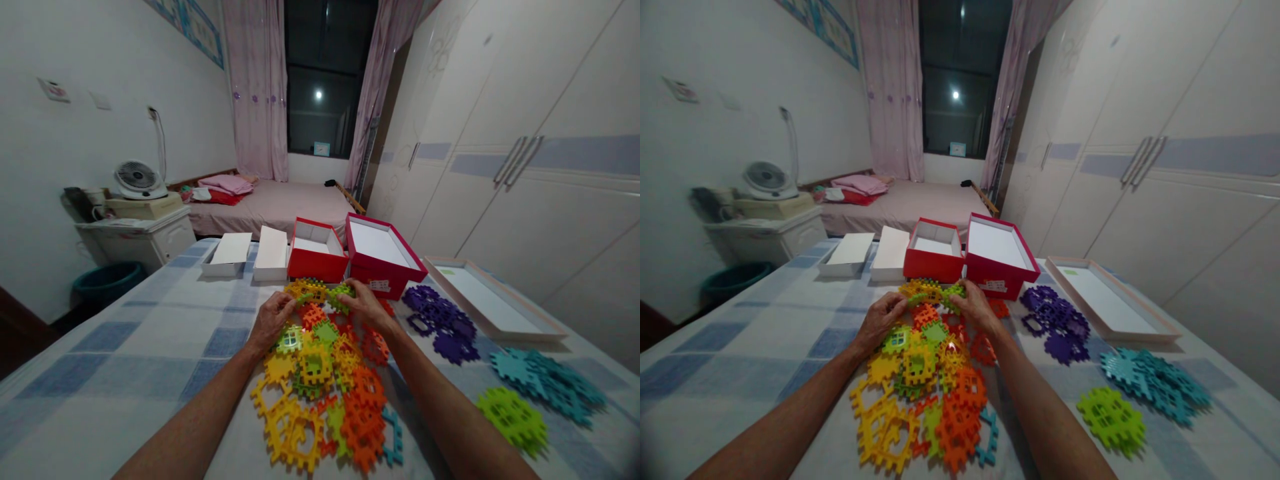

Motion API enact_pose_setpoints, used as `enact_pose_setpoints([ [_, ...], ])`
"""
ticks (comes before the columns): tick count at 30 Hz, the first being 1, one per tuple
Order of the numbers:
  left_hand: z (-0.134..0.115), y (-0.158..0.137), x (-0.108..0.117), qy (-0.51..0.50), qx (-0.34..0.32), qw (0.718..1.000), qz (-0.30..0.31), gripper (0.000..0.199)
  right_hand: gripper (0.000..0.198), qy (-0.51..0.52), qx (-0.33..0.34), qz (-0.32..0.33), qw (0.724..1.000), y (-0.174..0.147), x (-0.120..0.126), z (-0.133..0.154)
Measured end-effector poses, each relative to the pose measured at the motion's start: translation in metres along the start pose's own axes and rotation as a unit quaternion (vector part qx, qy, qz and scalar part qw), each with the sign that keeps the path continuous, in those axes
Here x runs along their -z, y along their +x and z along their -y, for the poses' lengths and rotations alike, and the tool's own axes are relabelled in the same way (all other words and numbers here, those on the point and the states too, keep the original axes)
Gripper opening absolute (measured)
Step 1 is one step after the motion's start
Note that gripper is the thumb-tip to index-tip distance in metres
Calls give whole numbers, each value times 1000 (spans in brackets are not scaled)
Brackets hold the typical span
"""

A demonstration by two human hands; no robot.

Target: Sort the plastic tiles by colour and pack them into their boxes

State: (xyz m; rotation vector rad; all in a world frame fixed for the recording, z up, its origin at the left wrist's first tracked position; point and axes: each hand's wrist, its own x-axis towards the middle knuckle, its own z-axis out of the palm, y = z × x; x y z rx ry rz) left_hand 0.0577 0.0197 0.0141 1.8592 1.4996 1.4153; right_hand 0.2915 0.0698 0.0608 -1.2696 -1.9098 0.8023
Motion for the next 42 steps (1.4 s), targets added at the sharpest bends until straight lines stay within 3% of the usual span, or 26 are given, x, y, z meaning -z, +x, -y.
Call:
enact_pose_setpoints([
  [3, -1, 0, 1, -20, -28, 999, -22, 19, 43, 209, -55, -33, 976, 2, -1, 9],
  [6, -8, -1, 3, -10, -119, 992, -35, 12, 41, 375, -80, 53, 922, 1, -11, 23],
  [8, -14, -2, 4, 19, -183, 982, -34, 8, 36, 406, -91, 112, 902, -2, -21, 29],
  [10, -20, -4, 3, 37, -235, 971, -37, 6, 33, 388, -106, 142, 904, -6, -29, 32],
  [15, -29, -10, -1, 62, -297, 952, -38, 17, 34, 368, -91, 152, 913, -23, -28, 38],
  [19, -31, -13, 4, 61, -271, 961, 11, 36, 36, 264, -42, 103, 958, -61, 15, 43],
  [22, -27, -11, 8, 66, -201, 977, -1, 31, 41, 93, -60, 60, 992, -108, 69, 35],
  [25, -13, -3, 10, 88, -111, 988, -61, 30, 45, -74, -105, 15, 992, -151, 117, 11],
  [28, 6, 4, 9, 98, -24, 992, -81, 37, 46, -192, -140, 23, 971, -179, 140, -19],
  [32, 17, 6, 8, 98, 15, 993, -68, 41, 42, -321, -100, -34, 941, -193, 140, -53],
  [35, 12, 3, 6, 93, -22, 995, -36, 41, 41, -353, -46, -107, 928, -189, 134, -60],
  [37, 9, 2, 4, 111, -59, 992, 1, 38, 39, -335, -18, -123, 934, -177, 129, -52],
  [40, 9, 1, 0, 142, -85, 985, 46, 35, 36, -278, 13, -73, 958, -146, 108, -22],
  [42, 13, 1, -2, 143, -71, 987, 39, 36, 35, -252, 29, -8, 967, -117, 84, 0],
])
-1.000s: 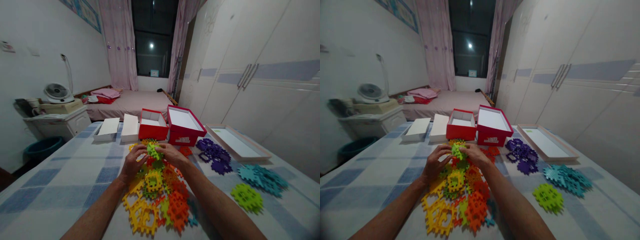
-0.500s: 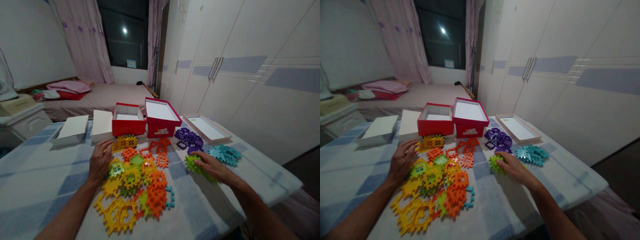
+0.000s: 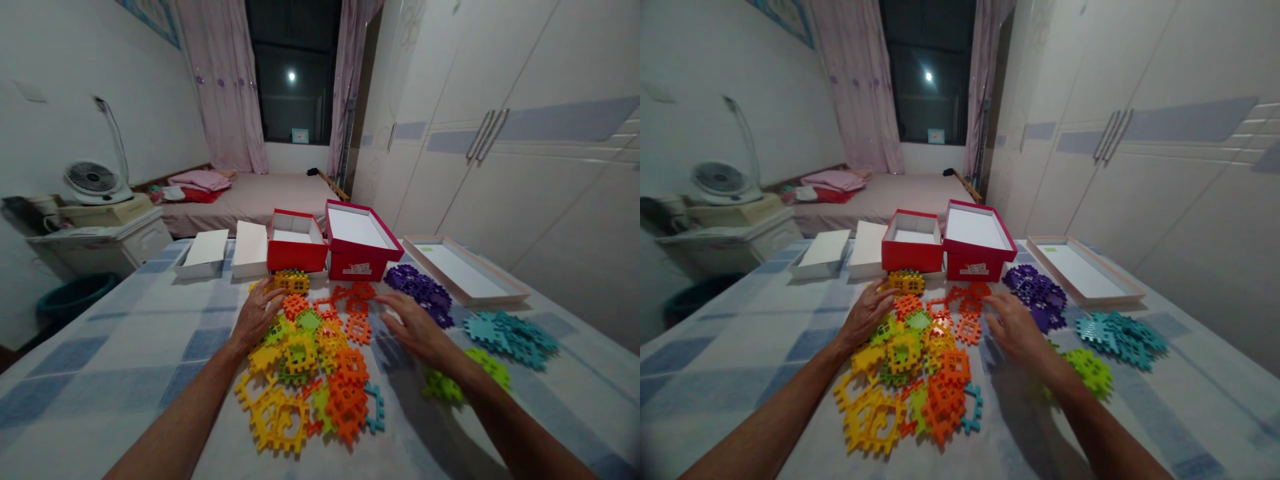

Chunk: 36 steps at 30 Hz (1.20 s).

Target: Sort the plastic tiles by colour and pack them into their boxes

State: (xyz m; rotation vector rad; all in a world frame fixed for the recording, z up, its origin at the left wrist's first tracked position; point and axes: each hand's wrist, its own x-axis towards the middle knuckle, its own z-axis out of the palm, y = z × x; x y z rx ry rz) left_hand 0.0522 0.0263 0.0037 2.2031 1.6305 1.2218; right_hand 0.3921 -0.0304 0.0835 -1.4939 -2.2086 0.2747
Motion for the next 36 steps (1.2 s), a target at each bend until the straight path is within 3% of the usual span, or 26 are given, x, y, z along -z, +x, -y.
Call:
enact_pose_setpoints([
  [5, 10, 2, -4, 1, 36, 999, -18, 43, 31, -13, -1, 80, 997, 78, -56, 52],
  [9, 7, 4, -3, 1, 54, 998, 21, 48, 28, -8, -29, 76, 997, 115, -98, 65],
  [12, 2, 3, -1, -11, 70, 997, 23, 48, 28, 0, -36, 72, 997, 126, -115, 67],
  [21, -9, 4, 7, -86, 104, 991, -26, 39, 35, 35, -51, 70, 996, 132, -126, 71],
  [27, -10, 5, 10, -117, 112, 985, -57, 35, 22, 17, -51, 90, 995, 132, -129, 72],
  [32, -9, 4, 11, -120, 114, 984, -66, 36, 34, 6, -45, 91, 995, 129, -129, 77],
  [36, -9, 5, 11, -121, 114, 983, -76, 35, 30, 18, -62, 100, 993, 138, -128, 77],
])
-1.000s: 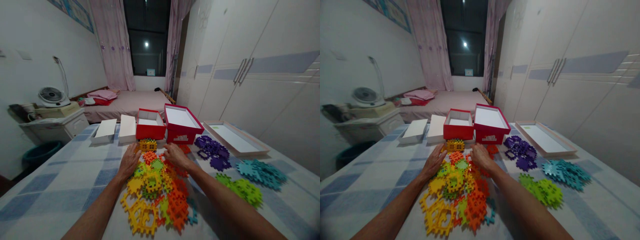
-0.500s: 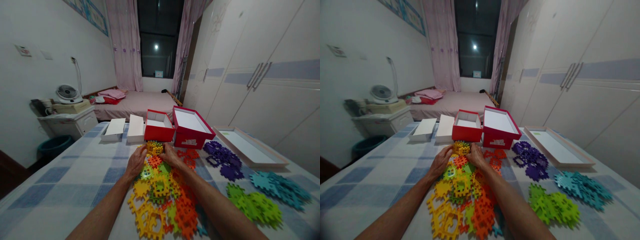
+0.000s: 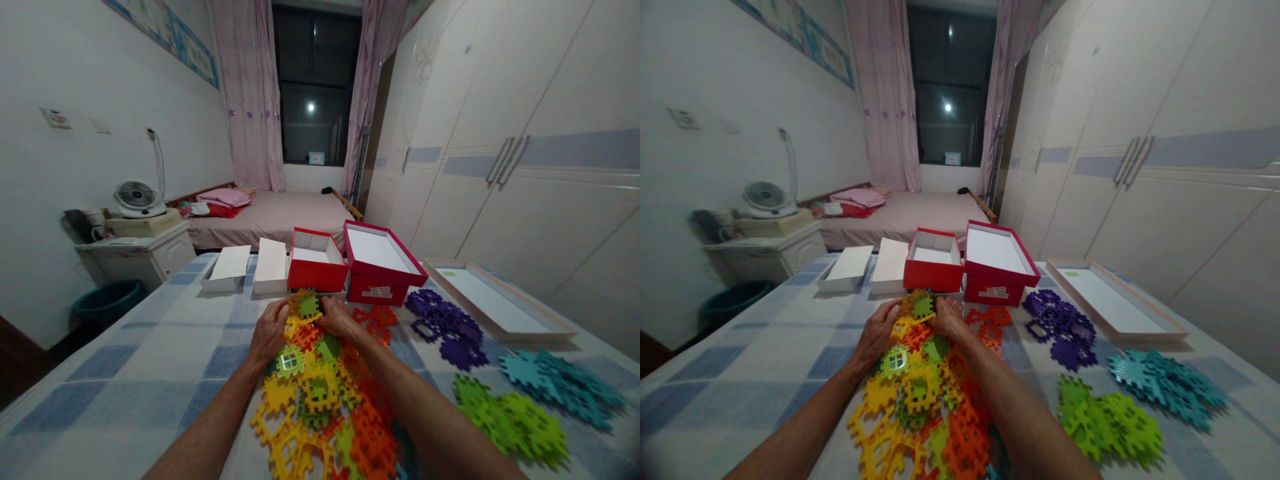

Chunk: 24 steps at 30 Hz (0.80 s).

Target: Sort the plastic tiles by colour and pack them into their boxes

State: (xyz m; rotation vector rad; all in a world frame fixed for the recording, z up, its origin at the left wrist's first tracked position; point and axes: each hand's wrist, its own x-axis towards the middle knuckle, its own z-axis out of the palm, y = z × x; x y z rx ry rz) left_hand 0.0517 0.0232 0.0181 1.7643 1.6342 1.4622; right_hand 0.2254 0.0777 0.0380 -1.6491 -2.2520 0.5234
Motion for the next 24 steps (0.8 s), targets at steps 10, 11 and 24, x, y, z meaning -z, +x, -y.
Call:
enact_pose_setpoints([
  [10, 3, 2, 1, 14, 17, 1000, -23, 37, 28, 53, 59, -65, 995, -23, 48, -17],
  [11, 3, 2, 1, 13, 18, 1000, -22, 37, 28, 46, 58, -74, 994, -29, 58, -26],
  [24, 4, 0, 0, -69, 84, 994, 13, 48, 38, -181, -158, -187, 953, -89, 167, -207],
])
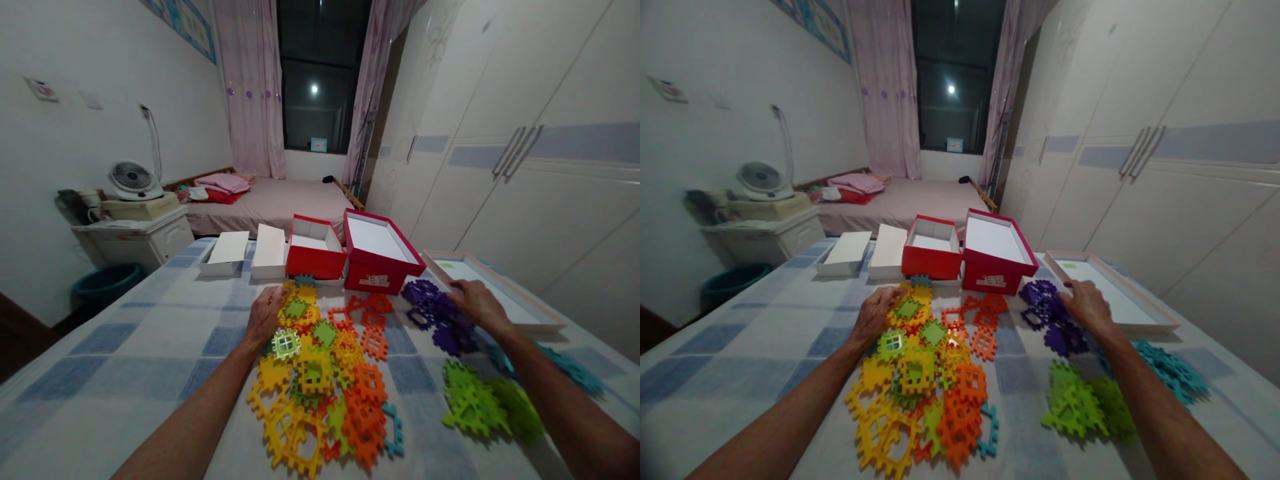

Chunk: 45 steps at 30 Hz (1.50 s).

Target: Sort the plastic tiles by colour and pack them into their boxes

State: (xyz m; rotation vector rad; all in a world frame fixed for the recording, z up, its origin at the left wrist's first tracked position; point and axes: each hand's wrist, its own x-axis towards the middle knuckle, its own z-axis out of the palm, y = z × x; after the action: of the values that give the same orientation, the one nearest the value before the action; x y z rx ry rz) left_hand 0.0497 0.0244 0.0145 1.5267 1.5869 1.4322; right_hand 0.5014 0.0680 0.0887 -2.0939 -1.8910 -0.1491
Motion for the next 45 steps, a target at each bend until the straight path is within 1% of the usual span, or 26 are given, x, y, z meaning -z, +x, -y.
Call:
enact_pose_setpoints([
  [1, 1, 0, 0, -16, 10, 1000, 2, 50, 40, 6, 14, -6, 1000, -3, 0, 7],
  [3, 2, 0, -1, -45, 27, 999, 1, 55, 38, 50, 72, 13, 996, -12, -1, 34],
  [5, 3, 1, -2, -66, 39, 997, -5, 59, 32, 113, 137, 53, 983, -24, -4, 74],
  [6, 3, 1, -2, -76, 44, 996, -9, 60, 31, 143, 149, 66, 976, -31, -6, 97],
  [9, 1, 0, -2, -100, 59, 993, -9, 62, 29, 216, 223, 150, 939, -53, -15, 162],
  [11, 0, -1, -1, -100, 70, 992, -3, 64, 33, 235, 233, 179, 927, -68, -22, 198],
  [12, 0, -1, 0, -97, 76, 992, 0, 65, 38, 234, 228, 178, 928, -74, -25, 213],
  [14, 0, -1, 0, -89, 81, 993, 4, 66, 49, 196, 215, 154, 944, -84, -32, 236],
  [16, 1, 1, 1, -88, 82, 993, 5, 66, 52, 164, 224, 148, 949, -90, -38, 251],
  [19, 2, 1, 0, -91, 79, 993, 4, 65, 41, 157, 229, 147, 949, -94, -45, 256],
  [21, 0, -1, -1, -91, 70, 993, 3, 64, 28, 170, 215, 142, 951, -94, -47, 251],
  [23, -2, -2, -2, -100, 57, 993, -3, 62, 20, 195, 205, 153, 947, -91, -48, 244],
  [25, -3, -1, -2, -109, 54, 992, -10, 61, 19, 231, 204, 157, 938, -87, -49, 240],
  [27, -2, -1, -3, -116, 55, 992, -17, 59, 23, 250, 213, 142, 934, -85, -48, 240],
  [30, -1, -1, -4, -128, 55, 990, -22, 59, 42, 214, 225, 128, 942, -89, -46, 249],
  [32, -1, -1, -4, -138, 53, 989, -26, 60, 45, 178, 239, 134, 945, -91, -47, 256],
  [35, -1, -1, -4, -147, 51, 987, -36, 62, 36, 150, 252, 138, 946, -87, -51, 264],
  [37, -1, -1, -4, -151, 50, 986, -41, 62, 28, 143, 242, 130, 951, -81, -53, 265],
  [39, 0, 0, -4, -156, 49, 985, -45, 61, 25, 144, 233, 103, 956, -76, -51, 263],
  [42, 1, 1, -4, -161, 51, 984, -52, 61, 22, 182, 212, 37, 960, -73, -38, 260],
  [43, 2, 1, -4, -161, 52, 984, -55, 62, 20, 202, 212, 37, 955, -75, -33, 261],
  [44, 2, 1, -4, -162, 53, 984, -57, 63, 19, 223, 224, 58, 947, -78, -27, 262],
  [45, 1, 1, -4, -162, 55, 984, -60, 64, 17, 240, 252, 98, 932, -82, -22, 265],
])
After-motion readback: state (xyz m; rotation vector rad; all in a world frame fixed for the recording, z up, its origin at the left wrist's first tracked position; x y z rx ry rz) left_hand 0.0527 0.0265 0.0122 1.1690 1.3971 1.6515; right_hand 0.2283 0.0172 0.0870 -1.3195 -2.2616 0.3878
